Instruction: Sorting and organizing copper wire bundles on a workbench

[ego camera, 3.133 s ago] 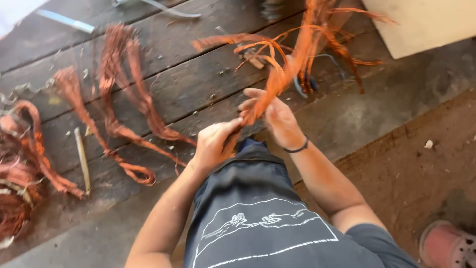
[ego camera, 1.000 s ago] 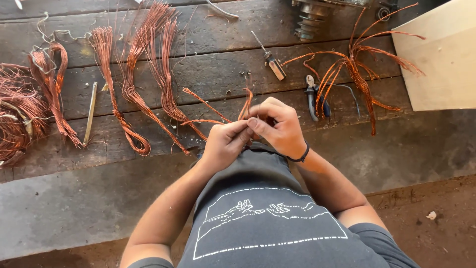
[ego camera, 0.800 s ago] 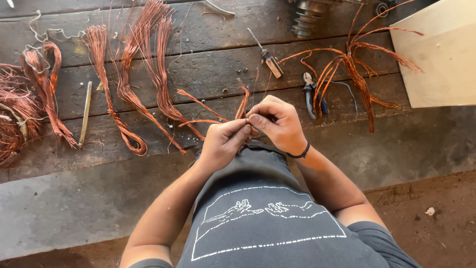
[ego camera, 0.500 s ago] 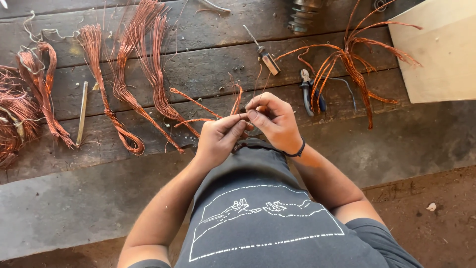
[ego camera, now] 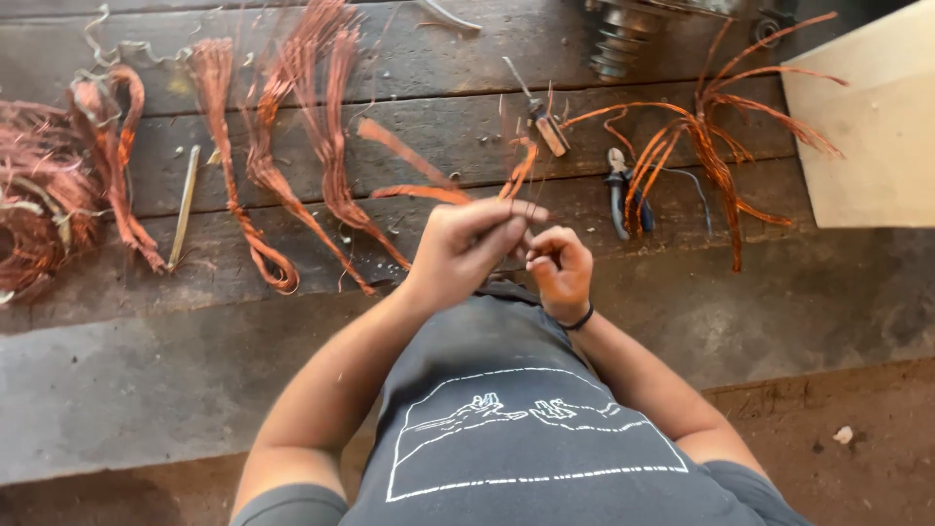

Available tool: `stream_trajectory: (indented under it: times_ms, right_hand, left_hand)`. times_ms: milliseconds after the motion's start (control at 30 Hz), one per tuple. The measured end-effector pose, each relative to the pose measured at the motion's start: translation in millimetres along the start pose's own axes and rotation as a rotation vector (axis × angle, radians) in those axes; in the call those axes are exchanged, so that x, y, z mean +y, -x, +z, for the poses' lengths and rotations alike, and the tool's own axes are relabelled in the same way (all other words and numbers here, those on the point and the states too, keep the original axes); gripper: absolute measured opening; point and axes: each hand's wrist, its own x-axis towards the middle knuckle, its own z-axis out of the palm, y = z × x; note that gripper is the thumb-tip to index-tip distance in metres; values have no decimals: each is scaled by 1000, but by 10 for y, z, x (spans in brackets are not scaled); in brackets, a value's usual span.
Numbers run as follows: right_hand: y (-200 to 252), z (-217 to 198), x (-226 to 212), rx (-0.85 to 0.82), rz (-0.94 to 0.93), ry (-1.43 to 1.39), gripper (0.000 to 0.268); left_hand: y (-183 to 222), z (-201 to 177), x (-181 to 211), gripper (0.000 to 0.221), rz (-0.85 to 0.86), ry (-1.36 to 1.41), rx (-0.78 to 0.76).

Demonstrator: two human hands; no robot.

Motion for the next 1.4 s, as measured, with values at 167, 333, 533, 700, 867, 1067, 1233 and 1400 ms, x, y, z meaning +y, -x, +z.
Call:
stream_trajectory:
  times_ms: [167,333,533,700,867,1067,1233,1400]
  right_hand:
    - [157,190,136,-239,160,252,54]
    - [203,354,294,-150,293,230,28]
    - [-155,314,457,24,432,63,22]
    - [-494,137,404,-49,322,498,24]
    - [-637,167,643,-247,436,737,24]
    - [-731,306,562,-241,86,865,40]
    - [-523,763,90,-331,-163,708,31]
    - [-49,1295,67,-1062,274,1013,72]
  left_hand:
    - [-444,59,-192,17,-10,180,82]
    - [-711,-91,-479,18,55,-22,130]
    - [-293,-590,-528,78,-25,-472,70]
    - [692,-1188,-1076,58,-377,-660,233]
    - [1377,-1464,-1112,46,-670,-695,298]
    - [1418,-1498,-1072,32,-734,-768,220]
    - [1550,-1499,-1075,37,-867,-909,50]
    - [1673,-1622,-1100,21,-696,-888,257]
